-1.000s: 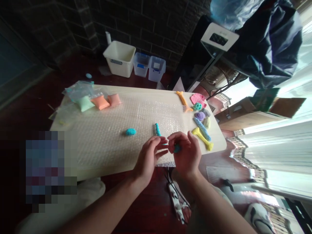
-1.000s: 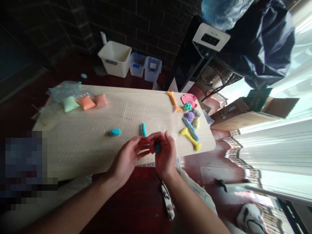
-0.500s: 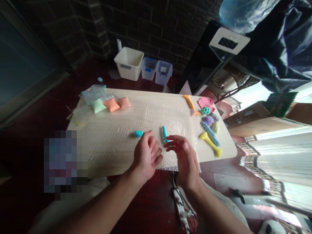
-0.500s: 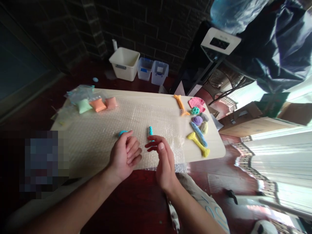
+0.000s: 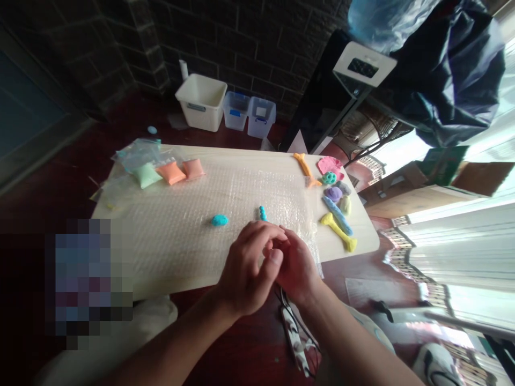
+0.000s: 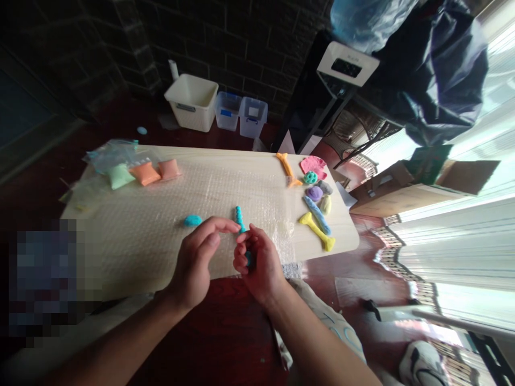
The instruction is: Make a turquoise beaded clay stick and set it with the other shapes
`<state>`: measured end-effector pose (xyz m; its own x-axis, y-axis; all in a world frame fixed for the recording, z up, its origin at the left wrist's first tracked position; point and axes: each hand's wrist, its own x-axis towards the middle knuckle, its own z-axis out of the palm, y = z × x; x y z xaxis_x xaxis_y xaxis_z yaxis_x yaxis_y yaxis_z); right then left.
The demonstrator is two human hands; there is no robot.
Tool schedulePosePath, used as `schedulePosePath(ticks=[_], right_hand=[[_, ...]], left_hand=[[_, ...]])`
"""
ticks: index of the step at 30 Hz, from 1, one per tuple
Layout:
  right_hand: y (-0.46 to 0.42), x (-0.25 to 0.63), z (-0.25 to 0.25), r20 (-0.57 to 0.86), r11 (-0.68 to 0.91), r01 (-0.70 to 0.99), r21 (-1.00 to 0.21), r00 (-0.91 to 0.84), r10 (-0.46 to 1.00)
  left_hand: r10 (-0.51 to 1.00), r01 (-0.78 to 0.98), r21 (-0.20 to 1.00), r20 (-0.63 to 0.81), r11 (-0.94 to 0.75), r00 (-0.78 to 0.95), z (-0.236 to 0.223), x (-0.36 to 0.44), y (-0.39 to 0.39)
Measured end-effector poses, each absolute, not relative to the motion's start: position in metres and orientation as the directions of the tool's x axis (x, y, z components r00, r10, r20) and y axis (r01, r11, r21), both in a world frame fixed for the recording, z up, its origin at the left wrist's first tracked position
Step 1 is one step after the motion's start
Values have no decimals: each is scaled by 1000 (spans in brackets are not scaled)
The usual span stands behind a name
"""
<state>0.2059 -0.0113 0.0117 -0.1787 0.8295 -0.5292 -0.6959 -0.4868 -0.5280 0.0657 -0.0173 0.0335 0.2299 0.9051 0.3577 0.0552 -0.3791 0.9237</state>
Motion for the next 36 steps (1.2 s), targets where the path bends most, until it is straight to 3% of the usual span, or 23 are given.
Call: schedulePosePath(ticks=[3, 5, 7, 10, 12, 13, 15, 18, 22, 26, 29, 31, 33, 36], right_hand=[[-10, 210, 16, -573, -495, -665, -559, -121, 810], [-11, 213, 20, -539, -438, -630, -642, -36, 842], [-14, 215, 25, -428, -327, -545, -772, 65, 901], [-23, 214, 31, -89, -66, -189, -980, 115, 989], [-30, 211, 35, 124, 134, 126, -983, -85, 989], [-33, 211, 36, 191, 243, 243, -939, -219, 957], [-37, 211, 38, 280, 431, 357, -829, -402, 872], [-36, 215, 36, 376, 477, 383, -791, -311, 873], [-29, 220, 23, 293, 290, 198, -936, -13, 956], [-26, 213, 13, 159, 158, 125, -979, 0, 987], [-26, 205, 12, 20, 20, -67, -998, 3, 1000], [-24, 201, 13, -150, -143, -332, -932, -3, 989], [-21, 199, 12, -333, -309, -552, -774, -61, 941], [-16, 200, 8, -492, -505, -672, -542, -234, 839]], left_hand=[[992, -19, 995, 102, -100, 72, 27, 68, -10], [994, -183, 977, -102, 106, 35, 21, 75, -8], [938, -411, 845, -332, 343, 100, 18, 84, -9], [770, -661, 453, -553, 598, 318, 18, 94, -15], [713, -741, 264, -586, 617, 385, 20, 95, -16], [711, -770, 229, -595, 596, 374, 20, 95, -15], [712, -785, 258, -633, 563, 303, 19, 91, -11], [693, -723, 353, -682, 594, 236, 19, 83, -4], [719, -693, 384, -636, 610, 281, 26, 76, 1], [791, -662, 489, -545, 569, 277, 28, 74, 3], [912, -604, 685, -330, 408, 243, 25, 73, 3], [964, -473, 847, -154, 242, 217, 24, 72, -1], [957, -220, 975, 31, 34, 289, 24, 69, -7], [824, 121, 930, 241, -347, 513, 22, 67, -15]])
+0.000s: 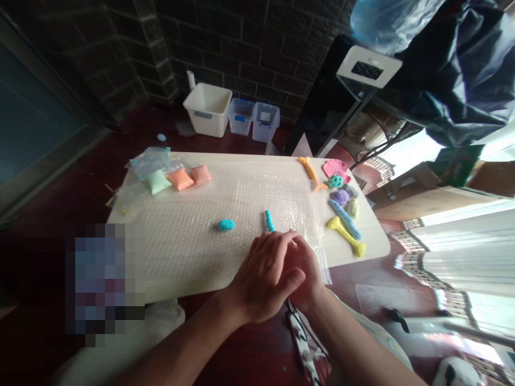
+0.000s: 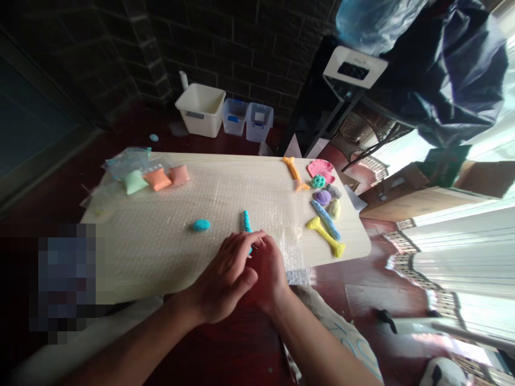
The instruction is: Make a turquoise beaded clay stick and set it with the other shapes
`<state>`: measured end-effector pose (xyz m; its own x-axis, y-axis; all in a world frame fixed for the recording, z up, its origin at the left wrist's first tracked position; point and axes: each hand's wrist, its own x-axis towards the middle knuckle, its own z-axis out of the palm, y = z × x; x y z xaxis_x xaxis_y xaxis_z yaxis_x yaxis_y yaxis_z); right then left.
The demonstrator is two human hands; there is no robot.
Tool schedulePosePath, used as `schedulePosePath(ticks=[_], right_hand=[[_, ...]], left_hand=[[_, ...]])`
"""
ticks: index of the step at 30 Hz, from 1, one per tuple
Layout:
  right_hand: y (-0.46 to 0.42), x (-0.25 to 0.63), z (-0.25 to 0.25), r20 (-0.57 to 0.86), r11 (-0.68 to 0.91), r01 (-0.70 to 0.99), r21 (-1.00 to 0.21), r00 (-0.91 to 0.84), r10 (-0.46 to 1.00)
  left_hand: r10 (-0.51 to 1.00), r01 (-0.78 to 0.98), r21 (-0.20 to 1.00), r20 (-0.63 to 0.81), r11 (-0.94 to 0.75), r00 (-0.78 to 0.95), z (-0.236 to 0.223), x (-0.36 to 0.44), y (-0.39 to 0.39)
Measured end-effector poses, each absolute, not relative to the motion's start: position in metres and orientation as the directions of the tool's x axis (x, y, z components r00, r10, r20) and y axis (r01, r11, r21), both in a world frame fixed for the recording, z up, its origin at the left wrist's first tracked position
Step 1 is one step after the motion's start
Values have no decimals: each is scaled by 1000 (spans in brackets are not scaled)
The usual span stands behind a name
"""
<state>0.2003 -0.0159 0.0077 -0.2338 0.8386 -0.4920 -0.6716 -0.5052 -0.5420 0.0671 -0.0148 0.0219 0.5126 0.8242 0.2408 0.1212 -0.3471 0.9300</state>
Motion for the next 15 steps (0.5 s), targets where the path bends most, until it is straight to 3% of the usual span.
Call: schedulePosePath(ticks=[3, 6, 9, 11, 15], right_hand=[[-13, 204, 4, -536, -528, -722, -446, -257, 804], [-11, 208, 6, -601, -499, -741, -450, -162, 783], [-10, 210, 13, -619, -498, -720, -483, -121, 776], [-10, 210, 18, -608, -490, -708, -509, -107, 787], [-10, 210, 22, -577, -478, -661, -579, -82, 813]], left_hand=[[726, 143, 834, 364, -533, 583, 21, 67, -18], [811, 33, 888, 403, -459, 423, 22, 65, -16], [969, -101, 972, 223, -213, 107, 23, 64, -11], [997, -207, 975, 80, -82, -19, 23, 64, -7], [997, -266, 961, -74, 72, 3, 19, 69, -1]])
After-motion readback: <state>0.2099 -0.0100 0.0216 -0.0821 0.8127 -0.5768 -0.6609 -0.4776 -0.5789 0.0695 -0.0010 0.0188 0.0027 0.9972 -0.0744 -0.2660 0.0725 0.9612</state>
